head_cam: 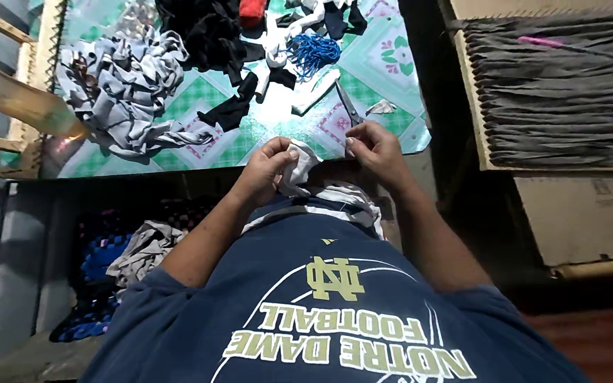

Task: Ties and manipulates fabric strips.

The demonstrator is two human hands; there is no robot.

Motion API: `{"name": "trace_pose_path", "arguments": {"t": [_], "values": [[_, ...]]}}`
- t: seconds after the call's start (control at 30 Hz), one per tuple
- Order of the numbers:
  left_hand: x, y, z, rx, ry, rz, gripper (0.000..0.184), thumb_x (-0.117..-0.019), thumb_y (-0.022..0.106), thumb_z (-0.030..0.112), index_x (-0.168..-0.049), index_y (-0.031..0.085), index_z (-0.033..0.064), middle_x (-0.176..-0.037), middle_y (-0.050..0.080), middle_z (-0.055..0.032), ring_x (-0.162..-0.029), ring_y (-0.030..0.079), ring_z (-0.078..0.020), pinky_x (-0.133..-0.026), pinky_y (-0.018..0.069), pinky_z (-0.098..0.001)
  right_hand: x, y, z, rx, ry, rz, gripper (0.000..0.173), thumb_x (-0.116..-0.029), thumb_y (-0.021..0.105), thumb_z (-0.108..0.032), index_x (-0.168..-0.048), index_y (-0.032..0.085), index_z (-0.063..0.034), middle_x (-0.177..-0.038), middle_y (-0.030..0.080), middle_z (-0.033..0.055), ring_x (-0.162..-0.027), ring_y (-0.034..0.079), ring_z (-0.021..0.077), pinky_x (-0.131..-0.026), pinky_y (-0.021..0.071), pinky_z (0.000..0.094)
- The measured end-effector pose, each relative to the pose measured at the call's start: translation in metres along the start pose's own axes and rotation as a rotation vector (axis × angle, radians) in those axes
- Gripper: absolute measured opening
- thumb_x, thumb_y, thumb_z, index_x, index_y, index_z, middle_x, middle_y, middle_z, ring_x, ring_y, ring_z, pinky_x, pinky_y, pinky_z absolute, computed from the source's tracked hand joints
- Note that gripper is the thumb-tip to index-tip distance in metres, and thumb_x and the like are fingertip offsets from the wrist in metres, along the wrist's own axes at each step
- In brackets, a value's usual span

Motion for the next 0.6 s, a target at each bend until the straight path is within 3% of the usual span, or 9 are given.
{"name": "trace_pose_path", "arguments": {"t": [0.1,0.13,0.27,0.3,0.37,0.47,0.6], "values": [[-0.004,-0.004,0.000,0.015,-0.003,0.032,0.014,-0.1015,0.048,0.003,-0.107,0.057,0.0114,-0.088,0.067,0.0017,-0.077,0.067,-0.0075,-0.072,0.0595,-0.0273,-0.008,0.001,-0.007,-0.109,-0.059,-0.056,0.027,-0.1031,0.055,-0.017,-0.117,0.065,0.0038,-0.083,0.061,0.0024,-0.066,0.052,0.0013,-0.063,0.0468,0.0189],[-0.006,-0.005,-0.001,0.021,-0.003,0.037,0.014,-0.1014,0.048,0.003,-0.107,0.057,0.0110,-0.088,0.068,0.0012,-0.077,0.067,-0.0077,-0.073,0.0598,-0.0273,-0.009,0.005,-0.012,-0.190,-0.081,-0.109,0.026,-0.1028,0.056,-0.017,-0.116,0.065,0.0037,-0.083,0.062,0.0006,-0.066,0.053,-0.0004,-0.063,0.0474,0.0176],[-0.015,-0.010,-0.003,-0.012,0.010,0.031,0.012,-0.1000,0.051,0.002,-0.107,0.058,0.0087,-0.089,0.066,0.0015,-0.080,0.067,-0.0076,-0.076,0.0590,-0.0278,-0.016,0.033,-0.026,-0.352,-0.091,-0.255,0.027,-0.0943,0.069,-0.019,-0.112,0.066,0.0018,-0.072,0.055,-0.0050,-0.059,0.047,-0.0019,-0.056,0.0432,0.0157],[-0.017,-0.011,-0.004,-0.024,0.016,0.031,0.011,-0.0998,0.052,0.003,-0.106,0.059,0.0085,-0.089,0.066,0.0017,-0.080,0.066,-0.0071,-0.076,0.0585,-0.0274,-0.017,0.039,-0.026,-0.353,-0.109,-0.251,0.022,-0.0948,0.069,-0.016,-0.107,0.067,0.0015,-0.072,0.055,-0.0047,-0.059,0.046,-0.0028,-0.056,0.0417,0.0145],[-0.021,-0.014,-0.003,-0.039,0.024,0.032,0.009,-0.1000,0.053,0.005,-0.105,0.059,0.0084,-0.088,0.066,0.0019,-0.078,0.066,-0.0066,-0.074,0.0580,-0.0259,-0.022,0.043,-0.026,-0.342,-0.120,-0.229,0.013,-0.0984,0.063,-0.011,-0.099,0.068,0.0014,-0.080,0.063,-0.0018,-0.066,0.054,-0.0035,-0.062,0.0473,0.0137],[-0.028,-0.019,-0.002,-0.045,0.016,0.031,0.010,-0.1003,0.053,0.007,-0.104,0.061,0.0080,-0.087,0.067,0.0016,-0.079,0.066,-0.0068,-0.074,0.0576,-0.0258,-0.028,0.042,-0.022,-0.417,-0.065,-0.232,0.015,-0.1014,0.057,-0.009,-0.097,0.068,-0.0003,-0.080,0.065,-0.0035,-0.069,0.058,-0.0030,-0.065,0.0513,0.0159],[-0.038,-0.020,-0.001,-0.046,-0.033,0.044,0.013,-0.0983,0.051,0.005,-0.101,0.064,0.0080,-0.084,0.067,0.0029,-0.076,0.065,-0.0054,-0.071,0.0570,-0.0242,-0.033,0.044,-0.015,-0.497,0.030,-0.255,0.015,-0.1017,0.056,-0.011,-0.096,0.067,-0.0029,-0.078,0.064,-0.0049,-0.068,0.058,-0.0013,-0.064,0.0501,0.0176]]}}
Point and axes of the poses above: each hand's wrist, its own x-axis away from the middle knuckle, its own y-axis out of the palm, z = x × y, the point moved 1 cm from there along -x, towards the middle knuckle
